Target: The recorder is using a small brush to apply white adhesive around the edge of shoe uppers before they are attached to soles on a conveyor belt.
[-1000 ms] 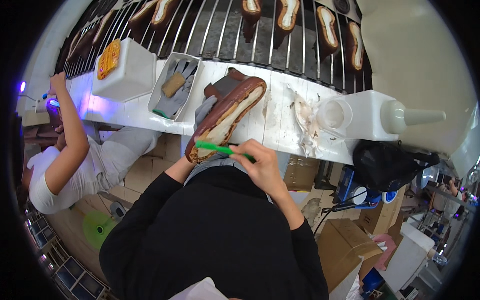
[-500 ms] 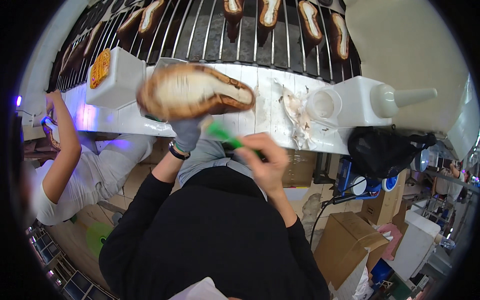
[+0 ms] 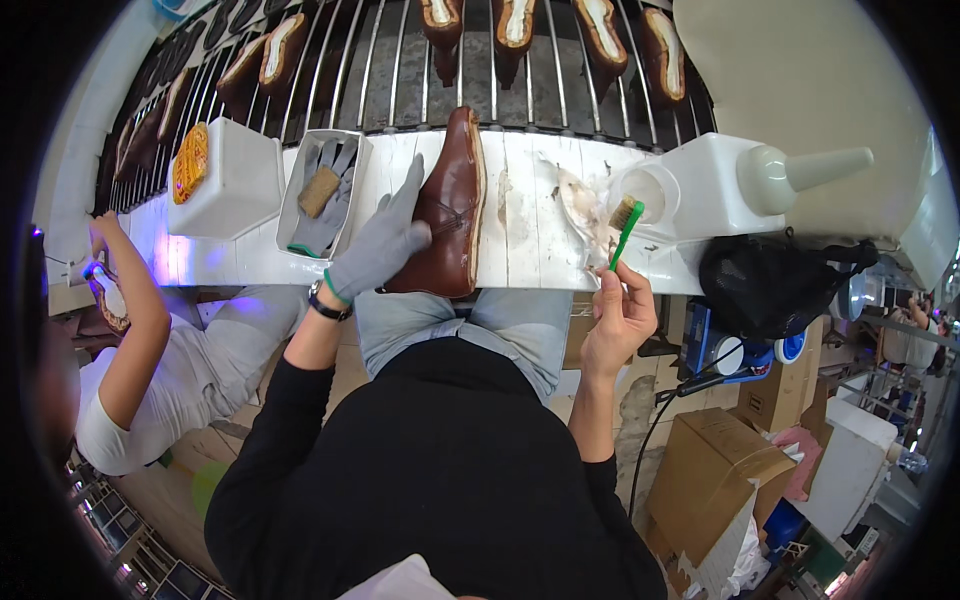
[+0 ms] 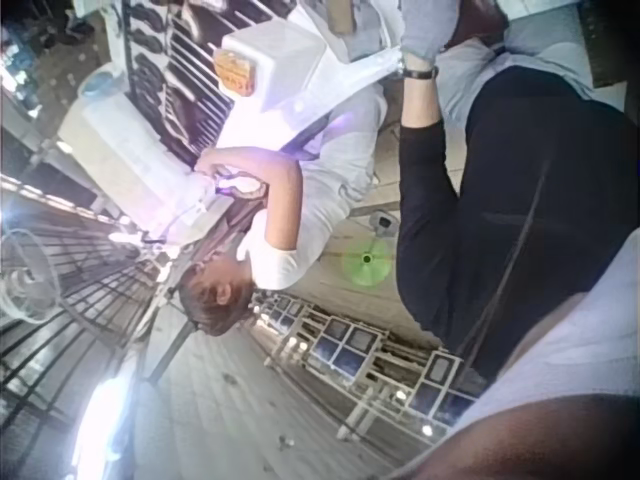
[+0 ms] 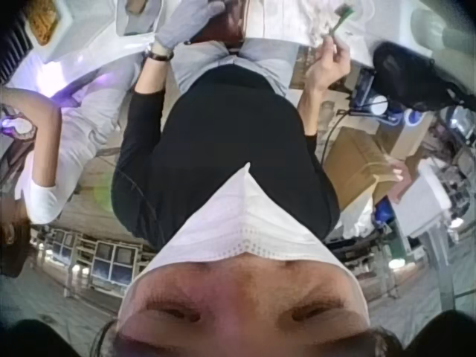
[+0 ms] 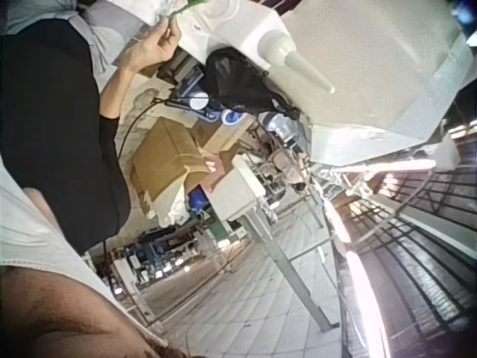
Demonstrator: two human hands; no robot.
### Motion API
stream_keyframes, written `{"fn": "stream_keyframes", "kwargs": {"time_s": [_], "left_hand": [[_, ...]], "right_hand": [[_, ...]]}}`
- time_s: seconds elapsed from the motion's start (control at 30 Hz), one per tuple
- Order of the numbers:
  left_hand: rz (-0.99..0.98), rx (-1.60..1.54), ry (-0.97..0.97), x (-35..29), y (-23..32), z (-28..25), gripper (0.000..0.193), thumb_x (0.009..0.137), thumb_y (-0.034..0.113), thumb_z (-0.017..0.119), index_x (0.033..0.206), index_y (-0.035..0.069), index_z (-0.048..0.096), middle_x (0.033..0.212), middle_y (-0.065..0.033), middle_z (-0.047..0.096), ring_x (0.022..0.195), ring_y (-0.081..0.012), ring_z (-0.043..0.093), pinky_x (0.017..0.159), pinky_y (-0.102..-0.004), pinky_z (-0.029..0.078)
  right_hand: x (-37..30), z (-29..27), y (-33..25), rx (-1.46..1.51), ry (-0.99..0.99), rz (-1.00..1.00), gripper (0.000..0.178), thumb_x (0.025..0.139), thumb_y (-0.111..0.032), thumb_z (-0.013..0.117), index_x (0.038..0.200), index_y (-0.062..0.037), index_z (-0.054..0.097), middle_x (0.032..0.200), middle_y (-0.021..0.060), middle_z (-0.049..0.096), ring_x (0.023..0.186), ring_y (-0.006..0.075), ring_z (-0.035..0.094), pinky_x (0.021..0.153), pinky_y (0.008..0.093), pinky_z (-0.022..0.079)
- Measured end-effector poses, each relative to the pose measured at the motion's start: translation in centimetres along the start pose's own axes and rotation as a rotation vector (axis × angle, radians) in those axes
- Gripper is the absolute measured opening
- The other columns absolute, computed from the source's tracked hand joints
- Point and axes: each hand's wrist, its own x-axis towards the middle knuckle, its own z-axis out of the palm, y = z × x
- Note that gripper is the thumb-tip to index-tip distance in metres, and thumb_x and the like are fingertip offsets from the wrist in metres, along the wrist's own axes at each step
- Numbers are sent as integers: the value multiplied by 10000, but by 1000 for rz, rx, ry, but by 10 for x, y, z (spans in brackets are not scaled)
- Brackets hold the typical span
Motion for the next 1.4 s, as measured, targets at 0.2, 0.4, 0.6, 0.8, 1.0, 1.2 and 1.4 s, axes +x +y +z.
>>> {"fn": "stream_keyframes", "kwargs": {"time_s": [0.2, 0.4, 0.6, 0.8, 1.0, 1.2, 1.4], "left_hand": [[69, 740, -12, -36, 5, 16, 1236, 638, 600, 749, 1541, -1, 158, 1552, -322, 187, 1422, -548, 169, 1129, -669, 125], [242, 631, 82, -22, -2, 13, 1140, 601, 356, 828, 1522, 45, 232, 1409, -310, 365, 1279, -480, 393, 1088, -540, 305], [153, -103, 116, -18, 19, -8, 1055, 759, 345, 751, 1545, 0, 139, 1305, -225, 492, 1129, -364, 559, 977, -439, 455], [-149, -1275, 75, -34, 32, -54, 642, 836, 228, 628, 1410, 26, 427, 921, -30, 624, 674, -114, 596, 586, -241, 506], [0, -989, 330, 24, 18, -112, 495, 866, 277, 639, 1279, 30, 522, 847, 9, 594, 680, -77, 567, 578, -218, 456], [-112, -475, 478, 135, -110, -175, 511, 840, 282, 711, 1248, 9, 567, 903, -43, 650, 742, -120, 597, 658, -263, 484], [-574, 504, 761, 145, -159, -158, 891, 871, 469, 606, 1471, -83, 245, 1499, -376, 209, 1416, -545, 125, 1068, -678, 215]], "right_hand": [[3, 16, 4, 24, -7, 60, 163, 928, 5, 638, 1089, 32, 646, 895, 98, 693, 552, 17, 401, 492, 178, 292], [8, 36, -2, 44, -57, 68, 178, 926, 15, 625, 1101, 36, 646, 876, 71, 676, 549, 8, 389, 479, 173, 278], [16, 39, -8, 85, -22, 86, 150, 928, 24, 613, 1076, 33, 635, 846, 61, 666, 527, 7, 364, 463, 180, 255], [28, 33, -19, 95, 9, 57, 131, 941, -8, 618, 1065, 25, 641, 878, 71, 669, 515, 23, 387, 456, 178, 271], [35, 28, -30, 105, 26, -8, 159, 953, -70, 633, 1082, 22, 644, 863, 68, 657, 519, 28, 399, 460, 177, 284], [29, 29, -24, 129, 34, -7, 138, 956, -63, 627, 1066, 19, 642, 873, 75, 654, 527, 29, 406, 458, 178, 288], [22, 31, -12, 91, 30, 100, 124, 950, -41, 620, 1058, 16, 642, 870, 64, 659, 527, 22, 405, 451, 181, 282]]}}
